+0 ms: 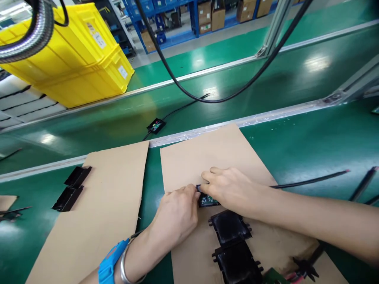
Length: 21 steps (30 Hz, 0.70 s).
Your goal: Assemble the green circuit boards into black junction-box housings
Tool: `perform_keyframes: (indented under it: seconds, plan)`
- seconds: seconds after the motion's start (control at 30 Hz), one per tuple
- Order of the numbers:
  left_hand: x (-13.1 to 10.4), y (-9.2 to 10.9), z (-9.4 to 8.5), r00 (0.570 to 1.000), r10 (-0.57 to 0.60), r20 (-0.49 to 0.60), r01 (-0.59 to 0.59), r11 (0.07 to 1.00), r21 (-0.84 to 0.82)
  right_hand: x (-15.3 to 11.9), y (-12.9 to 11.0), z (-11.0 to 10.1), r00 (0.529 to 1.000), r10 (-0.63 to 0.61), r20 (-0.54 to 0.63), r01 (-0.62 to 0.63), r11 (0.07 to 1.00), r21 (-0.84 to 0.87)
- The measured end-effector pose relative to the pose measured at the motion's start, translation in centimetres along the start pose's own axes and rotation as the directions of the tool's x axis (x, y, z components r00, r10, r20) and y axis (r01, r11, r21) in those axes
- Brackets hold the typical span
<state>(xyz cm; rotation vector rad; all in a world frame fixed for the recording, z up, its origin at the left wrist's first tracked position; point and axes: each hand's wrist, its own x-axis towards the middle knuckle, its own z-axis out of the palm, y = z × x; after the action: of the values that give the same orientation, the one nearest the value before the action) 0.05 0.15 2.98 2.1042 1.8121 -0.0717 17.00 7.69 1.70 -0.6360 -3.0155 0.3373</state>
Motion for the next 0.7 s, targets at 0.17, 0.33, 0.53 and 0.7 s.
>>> perform_keyframes:
  seconds: [0.17, 0.33, 0.53, 0.7]
  plan:
    - [0.8, -0.1, 0.0, 0.992, -0.064, 0.111, 0.059, 0.997, 0.048, -0.2, 0.7, 0.2, 0.997, -0.048, -0.065, 0.050, 0.998, 0.031]
    - [1.1, -0.2, 0.2, 0.986, -0.075, 0.148, 0.071, 0.997, 0.034, -0.7, 1.5, 0.4, 0.972, -0.189, -0.142, 0.197, 0.979, 0.045]
    - [1.9, 0.0, -0.5, 0.981, -0.066, 0.182, 0.058, 0.997, 0.050, -1.0, 1.4, 0.9, 0.951, -0.299, -0.077, 0.295, 0.954, -0.059]
    - [0.5, -0.2, -1.1, 0.995, 0.028, 0.093, -0.028, 1.000, 0.000, -1.1, 1.3, 1.2, 0.953, -0.273, -0.131, 0.271, 0.962, -0.035]
